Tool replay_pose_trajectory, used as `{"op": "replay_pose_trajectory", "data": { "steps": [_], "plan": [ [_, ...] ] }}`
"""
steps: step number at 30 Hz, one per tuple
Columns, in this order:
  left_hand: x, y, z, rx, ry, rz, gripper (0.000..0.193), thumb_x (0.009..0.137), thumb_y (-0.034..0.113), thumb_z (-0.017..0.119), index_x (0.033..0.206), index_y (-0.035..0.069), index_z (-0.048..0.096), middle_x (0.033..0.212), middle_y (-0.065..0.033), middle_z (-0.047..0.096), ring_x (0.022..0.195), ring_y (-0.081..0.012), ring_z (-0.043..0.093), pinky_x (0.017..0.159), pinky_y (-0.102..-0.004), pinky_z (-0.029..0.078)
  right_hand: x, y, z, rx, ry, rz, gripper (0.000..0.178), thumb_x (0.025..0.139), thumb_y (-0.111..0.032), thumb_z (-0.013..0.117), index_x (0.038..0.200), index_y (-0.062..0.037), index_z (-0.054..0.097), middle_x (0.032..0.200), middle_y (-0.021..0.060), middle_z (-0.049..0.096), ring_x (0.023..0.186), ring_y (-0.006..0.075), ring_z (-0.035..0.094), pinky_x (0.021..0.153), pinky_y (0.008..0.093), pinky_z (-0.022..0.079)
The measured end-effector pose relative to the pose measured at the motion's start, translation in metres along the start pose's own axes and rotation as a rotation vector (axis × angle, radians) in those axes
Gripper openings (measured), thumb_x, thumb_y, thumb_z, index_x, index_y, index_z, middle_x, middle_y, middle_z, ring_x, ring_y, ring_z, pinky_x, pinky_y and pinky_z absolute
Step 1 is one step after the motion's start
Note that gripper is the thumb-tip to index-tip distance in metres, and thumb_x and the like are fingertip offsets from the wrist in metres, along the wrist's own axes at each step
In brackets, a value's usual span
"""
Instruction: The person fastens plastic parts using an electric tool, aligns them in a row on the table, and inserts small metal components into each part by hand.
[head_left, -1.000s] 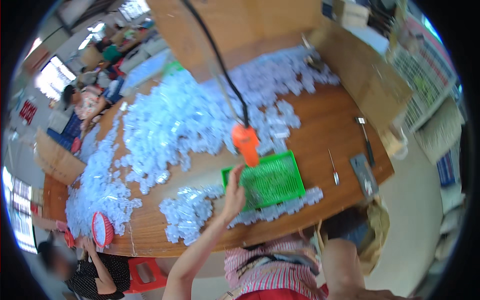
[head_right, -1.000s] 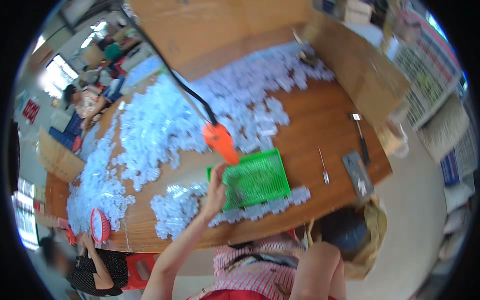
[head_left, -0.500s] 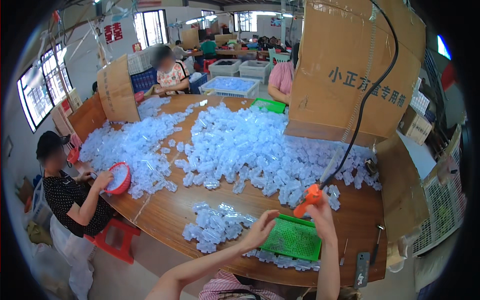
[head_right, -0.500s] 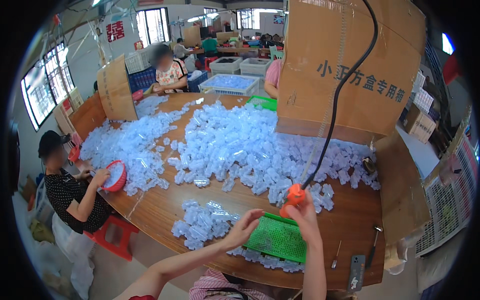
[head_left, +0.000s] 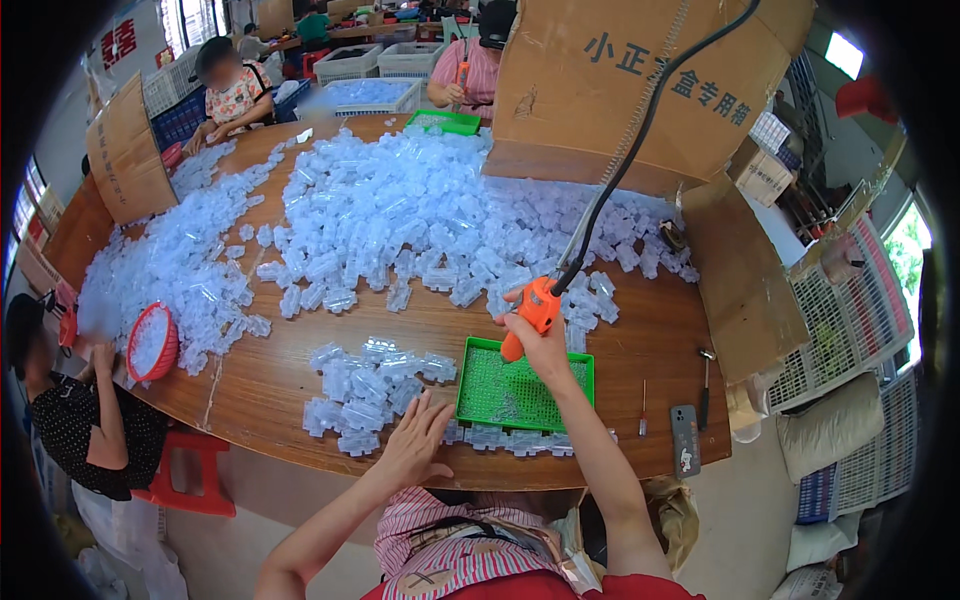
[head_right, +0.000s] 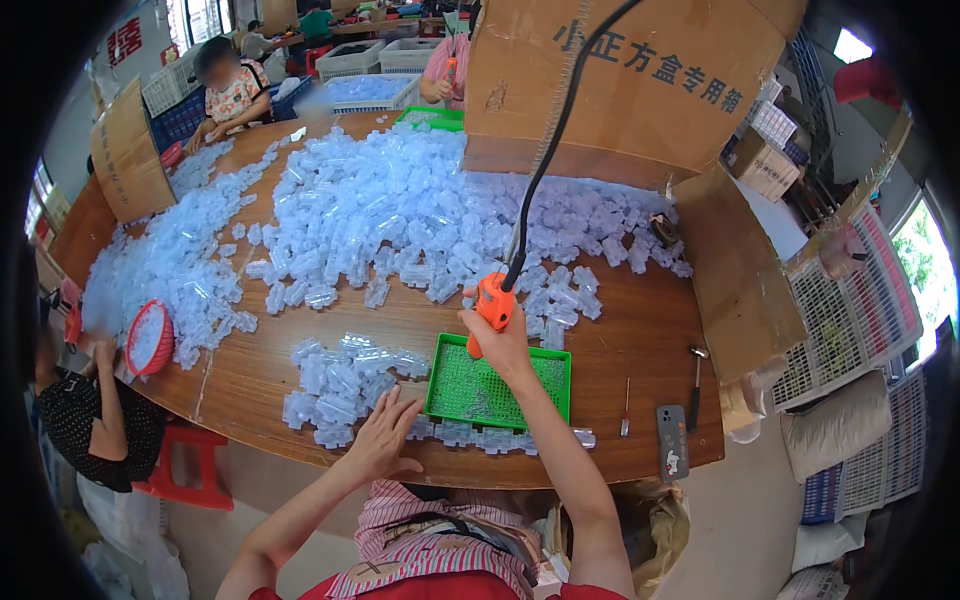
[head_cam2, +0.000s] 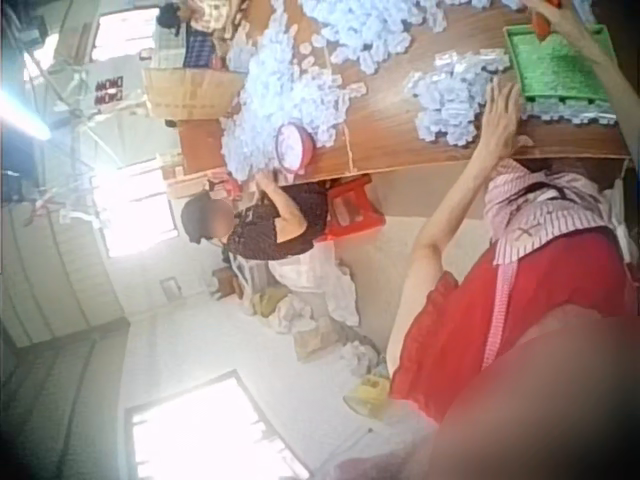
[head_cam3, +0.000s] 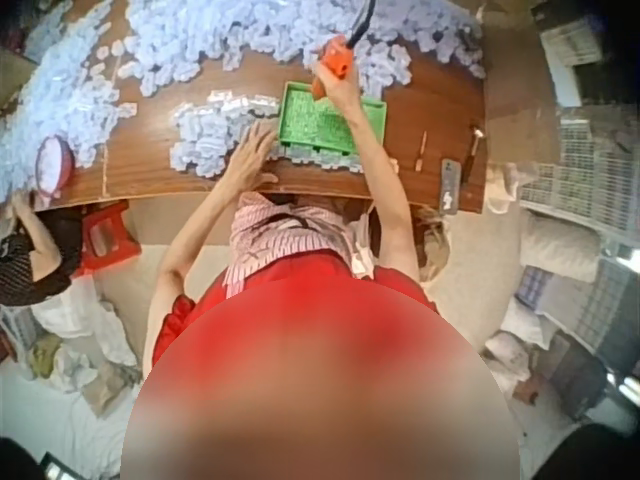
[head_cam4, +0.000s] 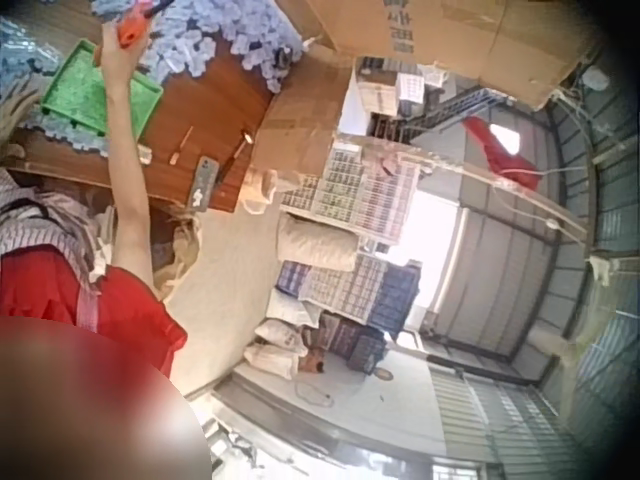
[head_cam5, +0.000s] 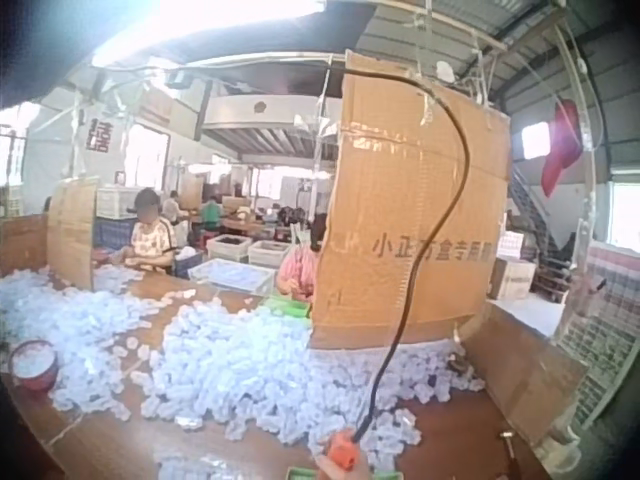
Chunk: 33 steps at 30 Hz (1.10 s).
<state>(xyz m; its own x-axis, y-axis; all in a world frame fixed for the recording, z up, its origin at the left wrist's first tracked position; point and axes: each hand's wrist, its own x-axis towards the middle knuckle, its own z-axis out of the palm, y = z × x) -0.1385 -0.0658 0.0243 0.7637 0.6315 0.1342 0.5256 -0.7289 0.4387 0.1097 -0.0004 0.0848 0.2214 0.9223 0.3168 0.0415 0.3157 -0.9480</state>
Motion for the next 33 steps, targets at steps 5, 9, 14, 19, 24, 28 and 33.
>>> {"op": "replay_pose_trajectory", "data": {
  "steps": [5, 9, 14, 19, 24, 28, 33],
  "plan": [
    [-0.013, -0.014, 0.023, 0.006, 0.044, 0.015, 0.079, 0.068, 0.014, 0.075, 0.134, 0.001, 0.035, 0.131, -0.0147, 0.047, 0.131, -0.0325, 0.036, 0.112, -0.0439, 0.024, -0.014, -0.003, 0.004, 0.054, 0.023, 0.023, 0.028, 0.084, -0.002, 0.056, 0.111, -0.0012, 0.049, 0.094, 0.0075, 0.059, 0.067, 0.0141, 0.062, 0.064, 0.0305, 0.053],
    [-0.016, -0.014, 0.027, -0.09, 0.131, -0.01, 0.071, 0.07, 0.01, 0.071, 0.133, 0.004, 0.038, 0.118, -0.0158, 0.052, 0.114, -0.0322, 0.05, 0.101, -0.0405, 0.039, -0.02, 0.006, 0.003, 0.203, -0.057, -0.043, 0.049, 0.091, -0.032, 0.056, 0.127, -0.0034, 0.039, 0.098, 0.0055, 0.053, 0.075, 0.012, 0.057, 0.07, 0.0289, 0.05],
    [-0.032, 0.009, 0.013, -0.343, 0.248, -0.178, 0.074, 0.07, 0.011, 0.071, 0.135, 0.004, 0.035, 0.106, -0.0168, 0.055, 0.098, -0.0338, 0.053, 0.084, -0.0397, 0.045, -0.033, -0.009, -0.002, 0.235, -0.108, -0.019, 0.07, 0.091, -0.053, 0.043, 0.137, -0.0025, 0.031, 0.103, 0.0059, 0.051, 0.081, 0.0139, 0.056, 0.073, 0.0295, 0.047],
    [-0.056, 0.022, 0.033, -0.57, 0.212, -0.257, 0.075, 0.071, 0.009, 0.072, 0.136, 0.004, 0.035, 0.107, -0.0141, 0.057, 0.103, -0.0305, 0.052, 0.088, -0.0392, 0.045, -0.063, -0.016, 0.011, 0.189, -0.104, -0.006, 0.075, 0.087, -0.054, 0.052, 0.134, 0.0006, 0.033, 0.108, 0.0078, 0.049, 0.08, 0.0153, 0.058, 0.069, 0.0324, 0.05],
    [-0.064, 0.018, 0.053, -0.678, 0.184, -0.199, 0.073, 0.07, 0.013, 0.075, 0.133, 0.005, 0.039, 0.11, -0.0127, 0.058, 0.104, -0.0295, 0.054, 0.089, -0.0388, 0.045, -0.121, -0.016, 0.029, 0.202, -0.09, 0.125, 0.039, 0.084, -0.035, 0.065, 0.099, 0.0008, 0.057, 0.102, 0.0075, 0.045, 0.067, 0.0136, 0.057, 0.061, 0.031, 0.051],
    [-0.067, 0.015, 0.063, -0.57, 0.259, -0.211, 0.062, 0.067, 0.019, 0.077, 0.119, 0.004, 0.047, 0.101, -0.0121, 0.062, 0.096, -0.0307, 0.058, 0.087, -0.0394, 0.045, -0.155, -0.008, 0.042, 0.324, -0.093, 0.161, 0.055, 0.084, -0.051, 0.062, 0.103, -0.0004, 0.052, 0.074, 0.0062, 0.054, 0.063, 0.0146, 0.055, 0.06, 0.0323, 0.049],
    [-0.067, 0.015, 0.069, -0.509, 0.335, -0.222, 0.058, 0.063, 0.02, 0.079, 0.111, 0.004, 0.05, 0.096, -0.0123, 0.062, 0.093, -0.0303, 0.059, 0.083, -0.0391, 0.046, -0.174, 0.002, 0.047, 0.458, -0.119, 0.144, 0.064, 0.08, -0.058, 0.064, 0.103, 0.0002, 0.05, 0.069, 0.0058, 0.053, 0.061, 0.0146, 0.053, 0.059, 0.0292, 0.046]
  ]
}}
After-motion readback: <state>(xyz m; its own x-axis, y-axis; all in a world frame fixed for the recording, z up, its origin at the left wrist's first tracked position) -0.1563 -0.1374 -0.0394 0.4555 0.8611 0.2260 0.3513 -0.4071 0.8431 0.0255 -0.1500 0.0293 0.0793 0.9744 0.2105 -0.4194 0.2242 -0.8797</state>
